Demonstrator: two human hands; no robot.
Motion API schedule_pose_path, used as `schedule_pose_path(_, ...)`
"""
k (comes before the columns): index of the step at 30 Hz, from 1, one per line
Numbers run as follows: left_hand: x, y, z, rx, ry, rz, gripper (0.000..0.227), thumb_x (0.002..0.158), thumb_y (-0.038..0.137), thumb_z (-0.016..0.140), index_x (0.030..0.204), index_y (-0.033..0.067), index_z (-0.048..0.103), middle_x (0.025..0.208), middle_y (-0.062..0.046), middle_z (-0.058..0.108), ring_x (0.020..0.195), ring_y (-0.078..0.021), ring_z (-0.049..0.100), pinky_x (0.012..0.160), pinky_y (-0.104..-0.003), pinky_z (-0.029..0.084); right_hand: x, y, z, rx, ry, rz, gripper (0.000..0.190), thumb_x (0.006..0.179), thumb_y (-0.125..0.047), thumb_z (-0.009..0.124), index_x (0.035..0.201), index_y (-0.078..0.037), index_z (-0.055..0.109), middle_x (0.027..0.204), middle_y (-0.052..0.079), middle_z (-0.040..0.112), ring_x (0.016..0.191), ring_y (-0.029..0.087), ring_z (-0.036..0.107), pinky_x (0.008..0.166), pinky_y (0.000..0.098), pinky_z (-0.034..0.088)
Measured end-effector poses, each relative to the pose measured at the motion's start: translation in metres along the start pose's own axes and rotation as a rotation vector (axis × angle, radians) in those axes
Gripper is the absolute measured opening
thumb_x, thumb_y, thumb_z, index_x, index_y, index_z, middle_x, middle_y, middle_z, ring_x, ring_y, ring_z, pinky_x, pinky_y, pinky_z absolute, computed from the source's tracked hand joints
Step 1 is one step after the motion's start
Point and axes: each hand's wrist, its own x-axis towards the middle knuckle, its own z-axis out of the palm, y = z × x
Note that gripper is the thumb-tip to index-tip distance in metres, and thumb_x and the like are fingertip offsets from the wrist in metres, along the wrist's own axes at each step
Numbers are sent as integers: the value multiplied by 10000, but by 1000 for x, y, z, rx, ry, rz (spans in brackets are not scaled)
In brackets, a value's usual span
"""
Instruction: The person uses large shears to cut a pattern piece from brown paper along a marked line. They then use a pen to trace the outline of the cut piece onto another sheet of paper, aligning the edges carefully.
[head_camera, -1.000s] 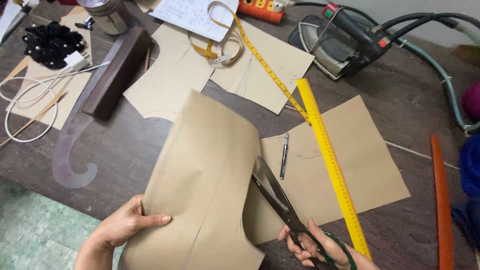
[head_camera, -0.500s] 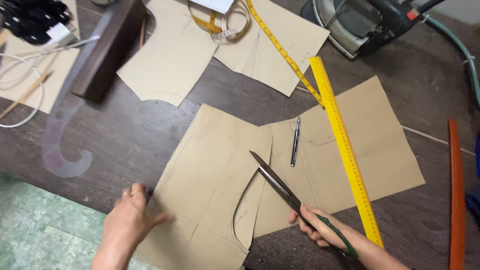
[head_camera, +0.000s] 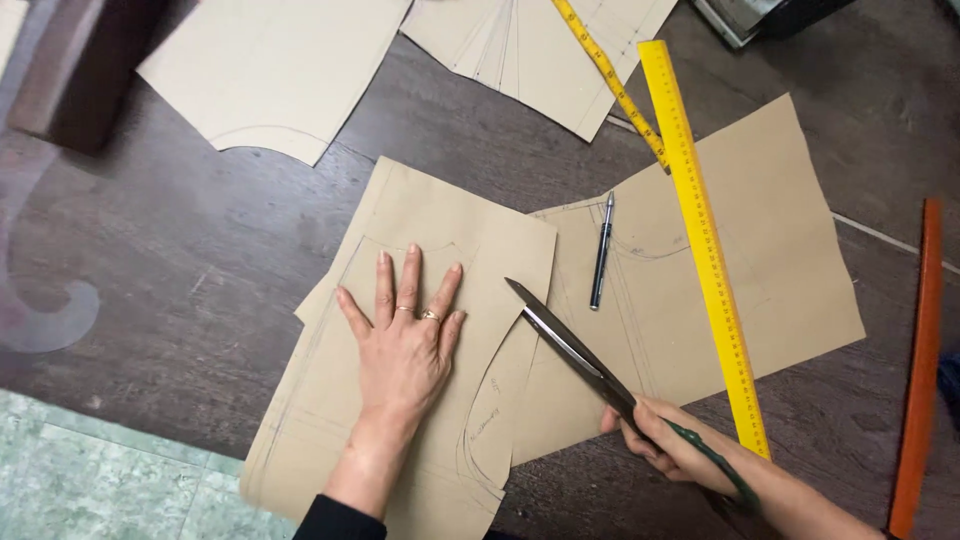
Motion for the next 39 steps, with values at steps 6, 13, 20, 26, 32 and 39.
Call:
schedule_pose_path(6, 1, 1, -8, -61, 42, 24, 470, 937, 442, 527, 1398, 372, 477, 1551, -70, 316, 1447, -375, 213, 1058, -752, 142, 11, 22, -21, -548, 120, -305, 372, 929, -472, 356, 925, -209, 618, 724, -84, 507, 644, 73, 443, 599, 239, 366)
schedule_pose_path(13, 1, 2, -8, -37, 40, 25, 498, 939, 437, 549, 1421, 377, 444, 1547, -77, 332, 1438, -387, 245, 1054, -750, 167, 4, 2, -15, -524, 109, -159, 365, 916, -466, 365, 928, -211, 625, 743, -94, 502, 653, 63, 420, 614, 232, 330)
schedule_pose_path(20, 1, 1, -9, -64, 61, 22, 477, 924, 427, 593, 1387, 365, 499, 1540, -74, 334, 1434, -378, 253, 1058, -750, 170, 18, 29, -24, 159, 106, 130, 415, 938, -412, 473, 971, -48, 669, 713, 1, 520, 634, 70, 450, 558, 215, 342)
schedule_pose_path(26, 1, 1, -10, -58, 63, 30, 491, 924, 422, 597, 1398, 364, 484, 1537, -77, 345, 1432, -380, 264, 1066, -742, 158, -10, -22, -8, -135, 78, 242, 599, 857, -525, 325, 1068, -151, 742, 785, -17, 611, 565, 88, 350, 473, 213, 263)
schedule_pose_path(32, 1, 1, -9, -78, 64, 25, 476, 931, 418, 590, 1392, 362, 489, 1535, -74, 353, 1434, -381, 265, 1068, -741, 147, 3, 7, -14, -208, 61, 56, 439, 874, -433, 376, 971, -143, 691, 683, -22, 470, 575, 96, 360, 504, 241, 282)
schedule_pose_path(39, 1, 1, -8, -73, 54, 22, 465, 937, 418, 576, 1391, 365, 491, 1537, -71, 348, 1436, -382, 257, 1069, -741, 142, 7, 15, -7, -458, 192, -249, 172, 950, -246, 497, 893, -158, 633, 781, -93, 550, 714, 65, 472, 634, 235, 405)
